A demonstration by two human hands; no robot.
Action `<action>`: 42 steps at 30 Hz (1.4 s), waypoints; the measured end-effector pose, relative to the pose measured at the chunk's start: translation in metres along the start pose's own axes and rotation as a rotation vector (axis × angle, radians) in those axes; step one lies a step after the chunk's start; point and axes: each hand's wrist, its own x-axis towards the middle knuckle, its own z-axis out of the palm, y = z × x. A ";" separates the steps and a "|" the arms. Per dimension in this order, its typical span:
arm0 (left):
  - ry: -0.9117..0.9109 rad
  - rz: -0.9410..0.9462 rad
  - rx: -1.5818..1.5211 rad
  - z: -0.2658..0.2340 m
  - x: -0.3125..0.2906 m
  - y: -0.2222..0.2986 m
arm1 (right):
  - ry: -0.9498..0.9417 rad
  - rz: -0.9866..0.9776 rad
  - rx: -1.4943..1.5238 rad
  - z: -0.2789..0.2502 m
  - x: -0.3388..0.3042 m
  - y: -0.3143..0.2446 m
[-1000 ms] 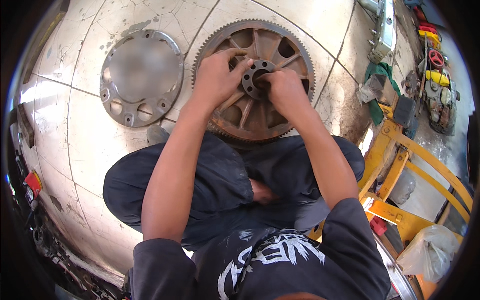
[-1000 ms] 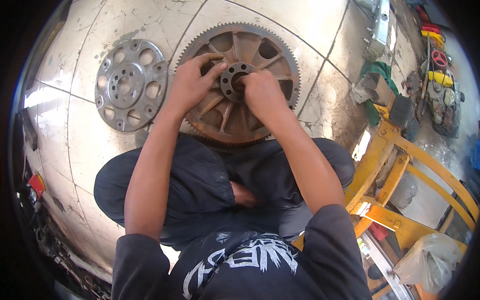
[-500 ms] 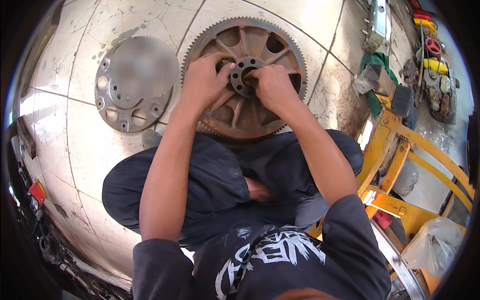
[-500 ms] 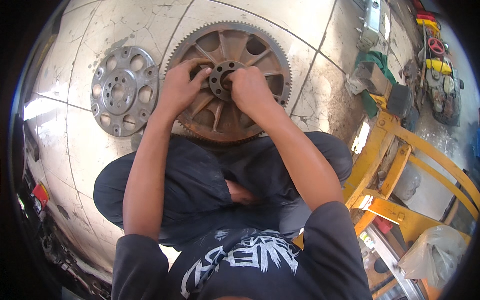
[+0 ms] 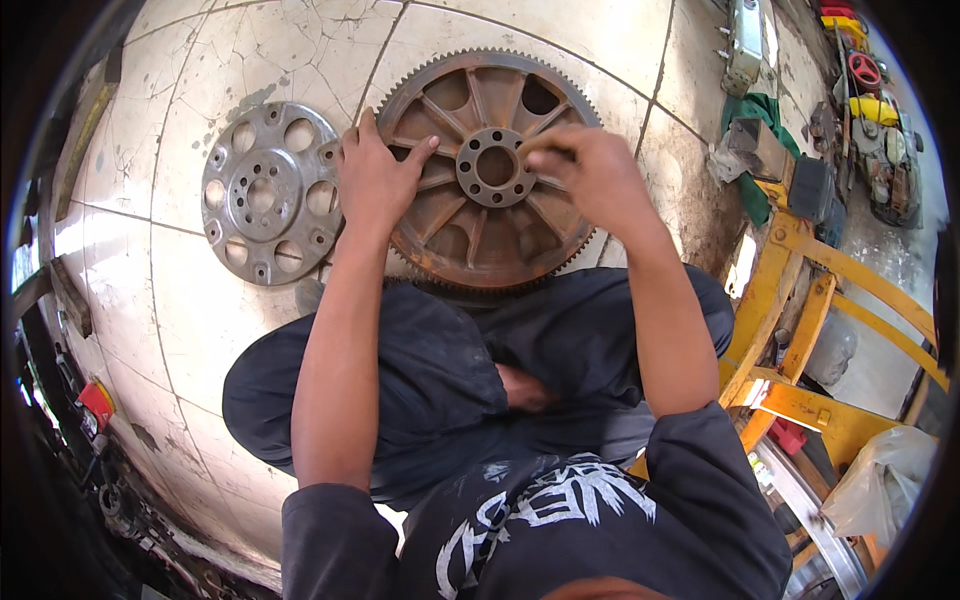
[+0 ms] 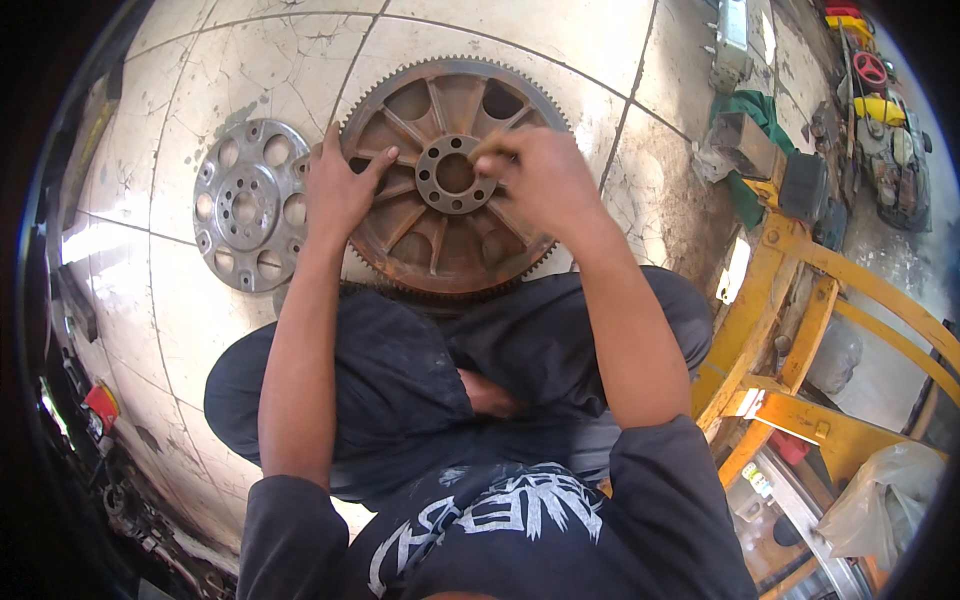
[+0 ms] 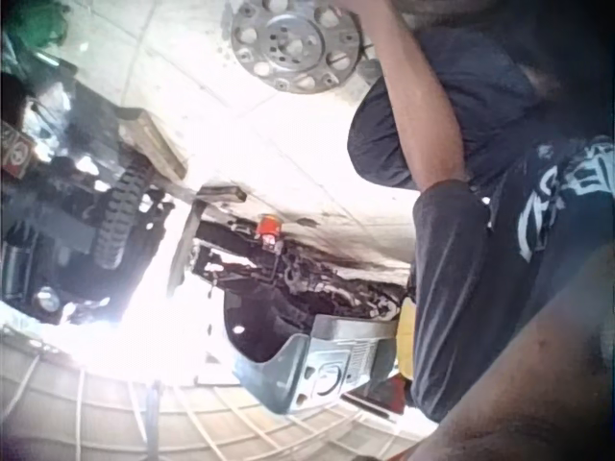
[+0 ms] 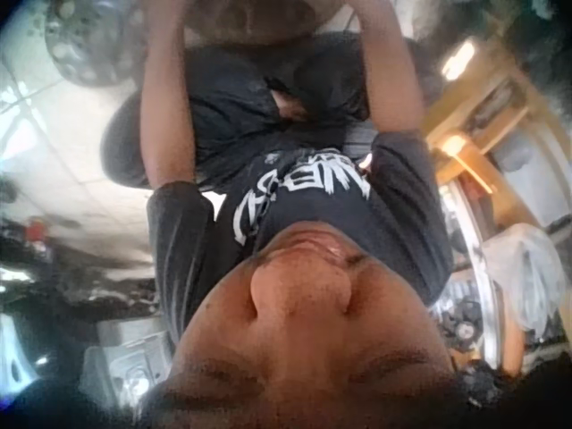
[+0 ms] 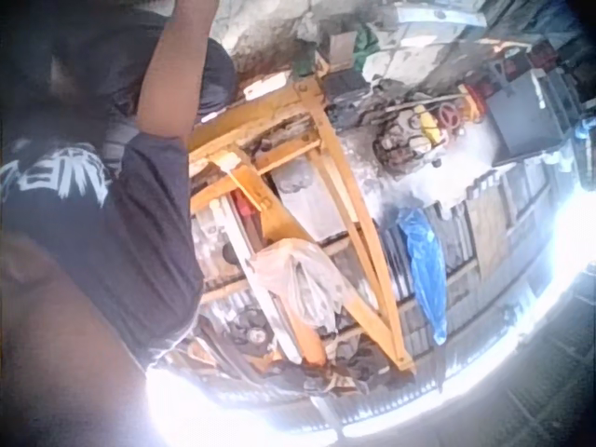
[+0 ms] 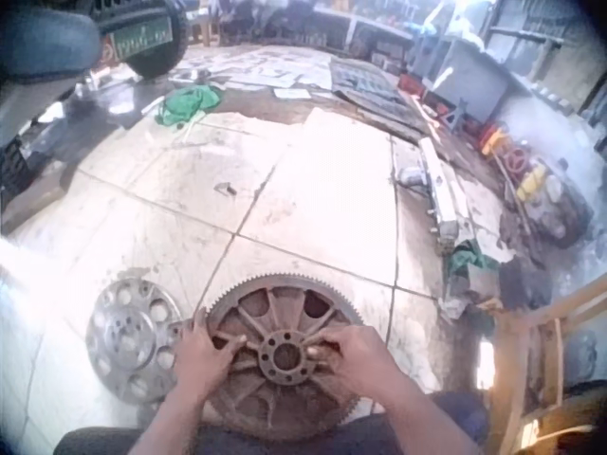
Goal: The person scrubs a large metal gear with a small abrasive pad, focusing on the central hub and spokes. They rotate the gear to access different areas and continue scrubbing the same component throughout the clip.
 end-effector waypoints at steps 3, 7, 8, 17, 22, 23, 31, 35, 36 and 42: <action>0.000 0.009 -0.024 0.006 0.005 -0.002 | 0.093 0.271 0.021 -0.004 0.001 0.017; -0.014 -0.036 -0.231 0.010 0.022 -0.016 | 0.357 0.226 -0.308 0.017 0.014 0.034; 0.011 -0.029 -0.248 0.013 0.025 -0.020 | 0.368 0.268 -0.319 0.018 0.018 0.027; -0.064 -0.128 -0.485 0.007 0.027 -0.021 | 0.283 0.299 -0.027 0.004 0.015 0.021; -0.066 -0.174 -0.436 0.000 0.020 -0.022 | 0.159 0.130 0.052 -0.001 0.014 0.002; -0.082 -0.155 -0.357 -0.004 0.018 -0.019 | 0.131 0.094 0.057 0.001 0.012 0.001; -0.032 0.009 0.111 -0.005 0.002 0.006 | 0.028 -0.120 -0.138 0.024 0.005 -0.001; -0.277 -0.127 -0.017 -0.022 0.004 0.026 | -0.045 -0.039 -0.302 0.043 0.002 -0.001; -0.265 -0.128 -0.025 -0.023 0.003 0.026 | -0.070 -0.007 -0.288 0.044 0.003 -0.005; -0.232 -0.111 -0.034 -0.022 0.000 0.027 | -0.088 -0.050 -0.299 0.047 0.001 -0.003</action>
